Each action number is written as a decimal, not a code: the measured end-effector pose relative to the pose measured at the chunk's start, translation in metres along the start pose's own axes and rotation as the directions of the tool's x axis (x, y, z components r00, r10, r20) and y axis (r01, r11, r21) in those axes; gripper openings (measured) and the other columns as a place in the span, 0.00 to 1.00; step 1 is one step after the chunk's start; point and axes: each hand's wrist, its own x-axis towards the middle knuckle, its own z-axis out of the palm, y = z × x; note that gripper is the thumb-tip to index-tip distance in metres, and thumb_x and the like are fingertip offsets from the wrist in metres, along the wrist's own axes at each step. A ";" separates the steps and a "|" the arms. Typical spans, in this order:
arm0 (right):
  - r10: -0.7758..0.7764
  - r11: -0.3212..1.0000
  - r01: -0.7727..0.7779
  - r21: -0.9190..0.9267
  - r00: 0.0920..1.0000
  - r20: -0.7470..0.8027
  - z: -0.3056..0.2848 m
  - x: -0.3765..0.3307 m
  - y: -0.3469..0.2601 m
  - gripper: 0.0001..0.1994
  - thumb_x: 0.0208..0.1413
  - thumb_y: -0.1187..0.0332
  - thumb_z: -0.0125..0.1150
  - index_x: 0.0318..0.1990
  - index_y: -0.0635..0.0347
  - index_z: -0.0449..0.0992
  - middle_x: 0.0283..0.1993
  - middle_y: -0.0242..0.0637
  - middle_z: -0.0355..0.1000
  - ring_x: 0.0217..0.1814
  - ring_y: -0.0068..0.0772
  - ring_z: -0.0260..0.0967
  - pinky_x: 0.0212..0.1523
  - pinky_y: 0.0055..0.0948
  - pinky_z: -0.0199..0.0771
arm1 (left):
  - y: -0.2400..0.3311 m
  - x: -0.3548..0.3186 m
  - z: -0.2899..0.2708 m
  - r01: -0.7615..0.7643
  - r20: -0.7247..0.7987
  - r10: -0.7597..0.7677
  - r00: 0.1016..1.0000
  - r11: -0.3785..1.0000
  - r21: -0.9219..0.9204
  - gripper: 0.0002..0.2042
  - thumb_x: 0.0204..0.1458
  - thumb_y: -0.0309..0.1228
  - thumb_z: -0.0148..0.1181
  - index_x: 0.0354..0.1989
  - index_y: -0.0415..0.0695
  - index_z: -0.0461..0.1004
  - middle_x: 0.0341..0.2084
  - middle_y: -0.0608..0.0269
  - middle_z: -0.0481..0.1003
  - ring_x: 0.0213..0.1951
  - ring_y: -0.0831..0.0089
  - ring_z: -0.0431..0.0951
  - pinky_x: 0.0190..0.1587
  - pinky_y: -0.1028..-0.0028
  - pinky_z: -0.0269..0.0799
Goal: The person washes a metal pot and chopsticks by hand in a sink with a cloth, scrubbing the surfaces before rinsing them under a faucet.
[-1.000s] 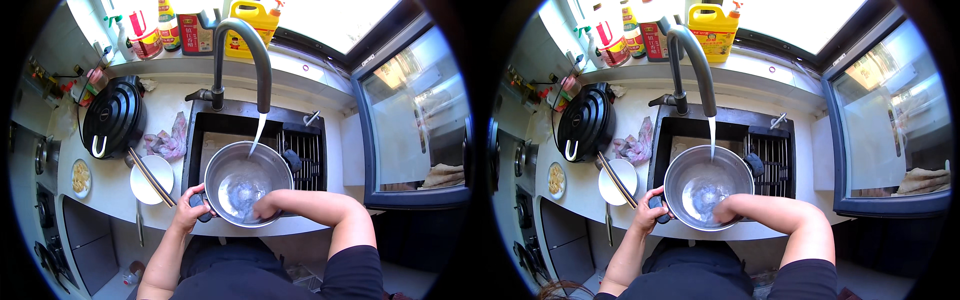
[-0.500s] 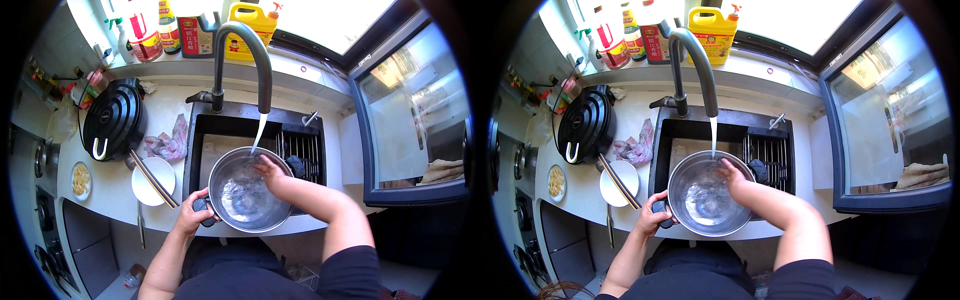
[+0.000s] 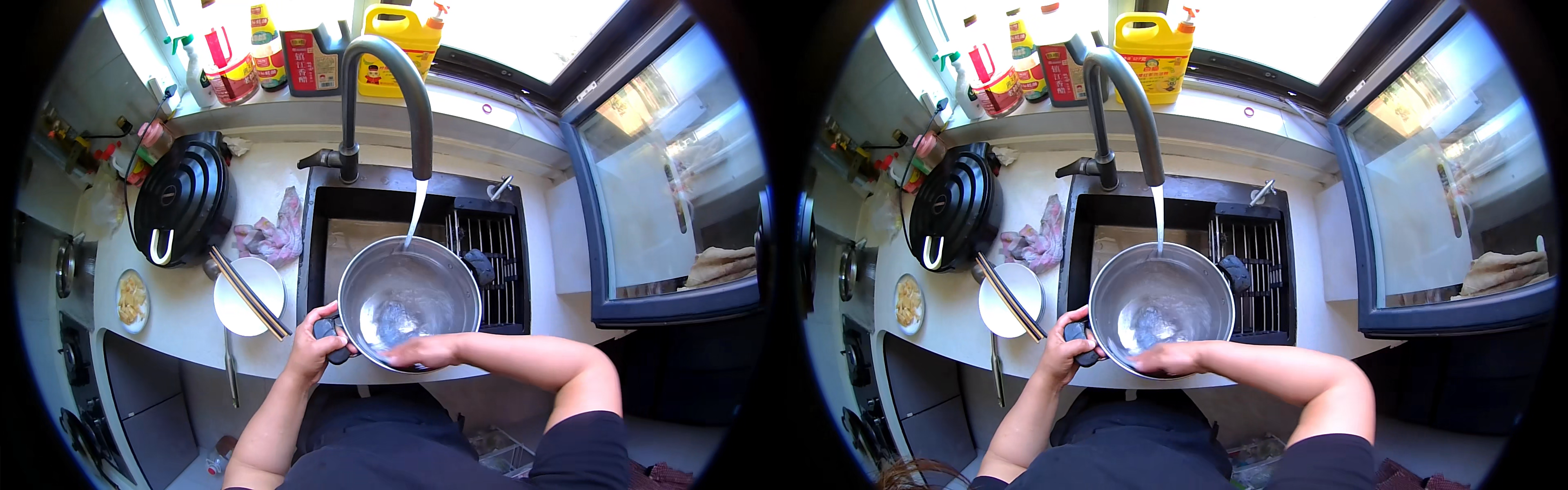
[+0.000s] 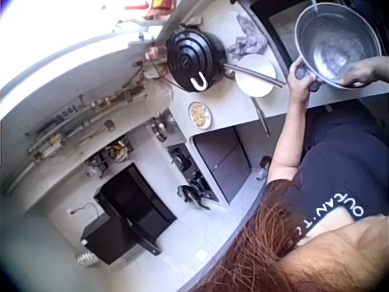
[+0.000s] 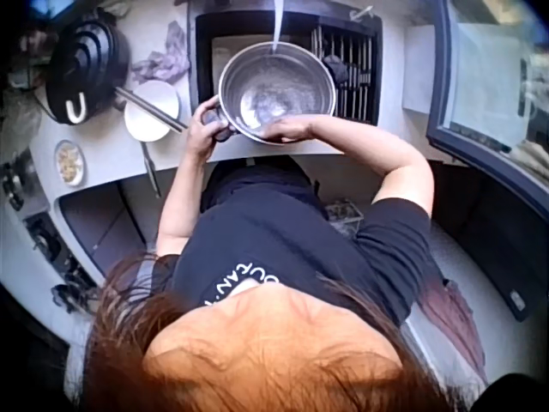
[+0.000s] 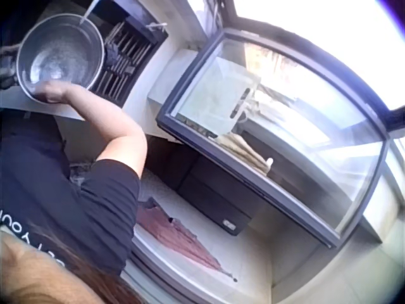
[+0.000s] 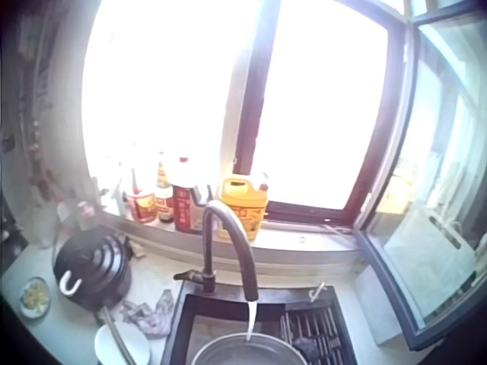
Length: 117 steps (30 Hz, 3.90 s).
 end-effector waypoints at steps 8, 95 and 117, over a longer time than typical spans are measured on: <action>-0.109 0.663 -0.089 -0.743 0.971 -0.214 -0.023 0.111 0.023 0.32 0.50 0.66 0.43 0.64 0.63 0.45 0.67 0.50 0.42 0.70 0.46 0.37 0.66 0.36 0.36 | -0.002 -0.004 -0.008 0.036 0.047 -0.039 0.998 0.998 0.045 0.33 0.32 0.16 0.58 0.55 0.38 0.59 0.23 0.55 0.71 0.24 0.65 0.76 0.33 0.65 0.76; -0.593 0.602 0.138 -0.787 0.737 -0.324 -0.148 -0.034 -0.142 0.22 0.41 0.49 0.64 0.23 0.63 0.73 0.21 0.43 0.67 0.25 0.41 0.65 0.28 0.31 0.66 | 0.030 0.039 0.029 -0.224 0.468 0.000 0.884 0.878 0.423 0.22 0.38 0.24 0.59 0.46 0.38 0.69 0.38 0.65 0.71 0.42 0.76 0.68 0.48 0.77 0.61; -0.139 0.982 0.035 -0.183 0.792 -0.594 -0.175 0.036 -0.023 0.26 0.59 0.53 0.31 0.61 0.54 0.55 0.62 0.44 0.55 0.65 0.41 0.50 0.62 0.33 0.50 | -0.005 0.053 0.030 -0.156 0.164 0.071 0.984 0.788 0.596 0.20 0.33 0.19 0.49 0.41 0.35 0.71 0.33 0.65 0.72 0.36 0.82 0.68 0.41 0.82 0.64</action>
